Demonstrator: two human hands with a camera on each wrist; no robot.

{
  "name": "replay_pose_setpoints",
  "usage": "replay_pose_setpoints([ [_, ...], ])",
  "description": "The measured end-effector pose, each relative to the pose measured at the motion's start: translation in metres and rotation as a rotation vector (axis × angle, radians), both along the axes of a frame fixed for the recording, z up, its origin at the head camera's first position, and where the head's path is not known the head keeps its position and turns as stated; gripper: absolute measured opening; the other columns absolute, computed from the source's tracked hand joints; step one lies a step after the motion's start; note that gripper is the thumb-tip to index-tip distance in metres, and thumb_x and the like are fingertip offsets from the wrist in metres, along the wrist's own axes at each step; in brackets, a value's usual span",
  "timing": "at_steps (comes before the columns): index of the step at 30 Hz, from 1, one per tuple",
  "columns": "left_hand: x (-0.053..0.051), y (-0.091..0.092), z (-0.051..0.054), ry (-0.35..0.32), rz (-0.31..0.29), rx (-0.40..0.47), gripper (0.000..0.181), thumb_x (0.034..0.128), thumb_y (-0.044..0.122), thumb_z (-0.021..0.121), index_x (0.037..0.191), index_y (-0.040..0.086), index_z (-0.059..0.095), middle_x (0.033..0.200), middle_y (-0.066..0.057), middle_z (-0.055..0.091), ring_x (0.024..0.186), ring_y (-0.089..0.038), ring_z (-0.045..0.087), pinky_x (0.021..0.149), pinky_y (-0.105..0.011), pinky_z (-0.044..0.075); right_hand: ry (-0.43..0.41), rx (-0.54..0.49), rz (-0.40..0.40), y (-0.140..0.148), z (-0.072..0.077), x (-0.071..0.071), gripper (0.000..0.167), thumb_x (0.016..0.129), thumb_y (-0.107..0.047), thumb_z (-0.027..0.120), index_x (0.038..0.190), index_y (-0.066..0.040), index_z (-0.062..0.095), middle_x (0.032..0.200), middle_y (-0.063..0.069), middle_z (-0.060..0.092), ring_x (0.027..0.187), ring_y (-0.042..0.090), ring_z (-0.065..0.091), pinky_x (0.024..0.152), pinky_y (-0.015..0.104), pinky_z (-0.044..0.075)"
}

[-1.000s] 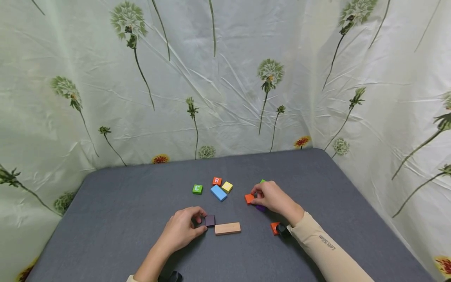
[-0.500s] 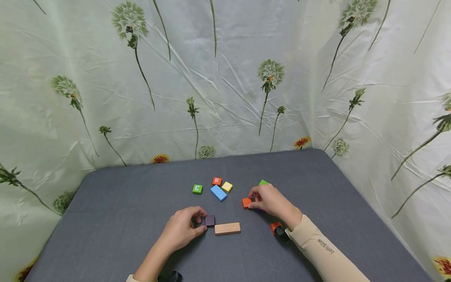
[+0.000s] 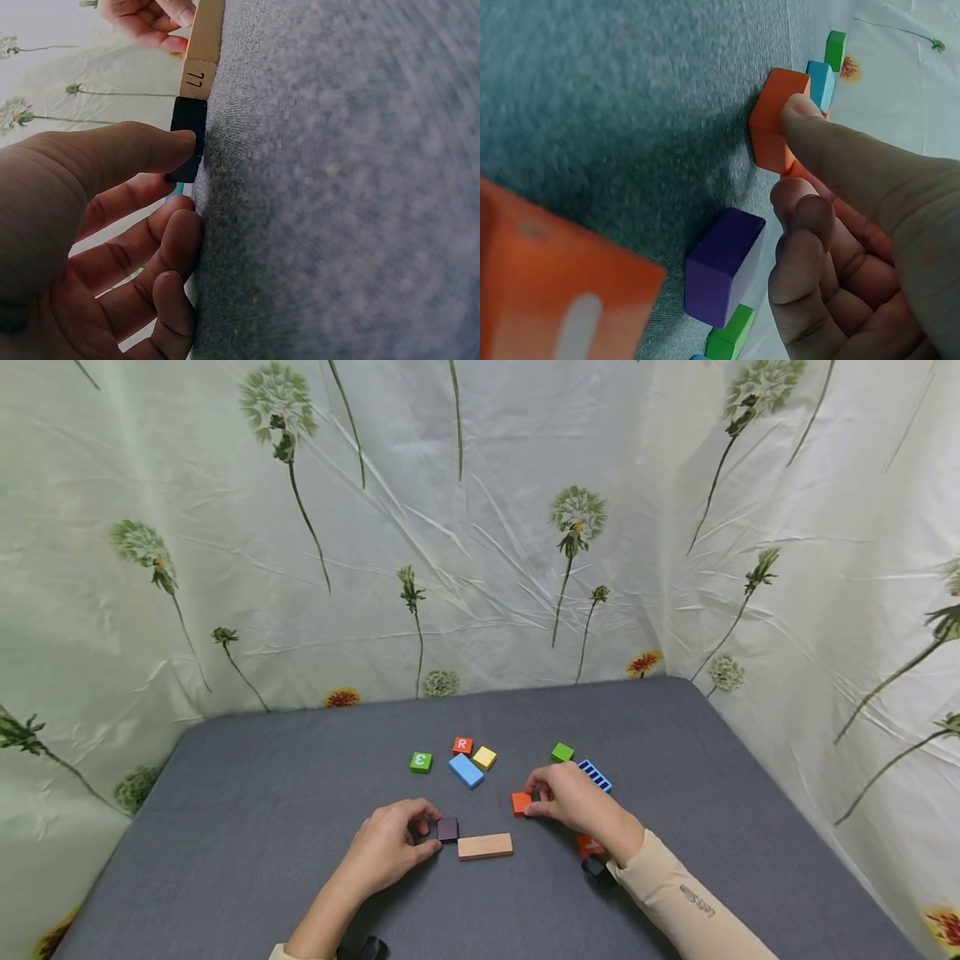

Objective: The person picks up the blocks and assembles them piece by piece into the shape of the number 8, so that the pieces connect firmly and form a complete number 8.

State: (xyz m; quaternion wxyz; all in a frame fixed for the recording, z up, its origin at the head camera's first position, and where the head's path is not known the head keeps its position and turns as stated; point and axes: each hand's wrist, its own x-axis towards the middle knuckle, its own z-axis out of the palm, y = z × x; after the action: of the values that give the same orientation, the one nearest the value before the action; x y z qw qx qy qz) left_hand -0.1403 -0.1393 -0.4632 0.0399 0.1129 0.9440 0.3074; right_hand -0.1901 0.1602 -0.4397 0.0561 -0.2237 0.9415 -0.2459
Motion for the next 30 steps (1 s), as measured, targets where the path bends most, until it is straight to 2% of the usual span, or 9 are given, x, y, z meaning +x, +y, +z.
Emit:
replay_pose_setpoints([
  [8, 0.0, 0.0, -0.001, 0.008, 0.0, -0.004, 0.029, 0.082, 0.019, 0.094, 0.103, 0.024, 0.075, 0.086, 0.011, 0.064, 0.064, -0.005, 0.052, 0.061, -0.027, 0.042, 0.019, -0.022, 0.04, -0.001, -0.002, 0.005, 0.019, 0.088, -0.017, 0.09, 0.097, -0.007, 0.076, 0.067, -0.008, 0.055, 0.06, -0.001, 0.045, 0.058, 0.02, 0.039],
  [30, -0.001, 0.002, -0.003, 0.0, 0.014, -0.011, 0.029, 0.0826, 0.02, 0.094, 0.104, 0.025, 0.075, 0.086, 0.011, 0.063, 0.064, -0.005, 0.052, 0.061, -0.027, 0.042, -0.043, -0.009, 0.063, -0.003, 0.002, 0.014, 0.02, 0.089, -0.018, 0.089, 0.1, -0.007, 0.077, 0.067, -0.01, 0.054, 0.059, -0.001, 0.045, 0.057, 0.019, 0.036],
])
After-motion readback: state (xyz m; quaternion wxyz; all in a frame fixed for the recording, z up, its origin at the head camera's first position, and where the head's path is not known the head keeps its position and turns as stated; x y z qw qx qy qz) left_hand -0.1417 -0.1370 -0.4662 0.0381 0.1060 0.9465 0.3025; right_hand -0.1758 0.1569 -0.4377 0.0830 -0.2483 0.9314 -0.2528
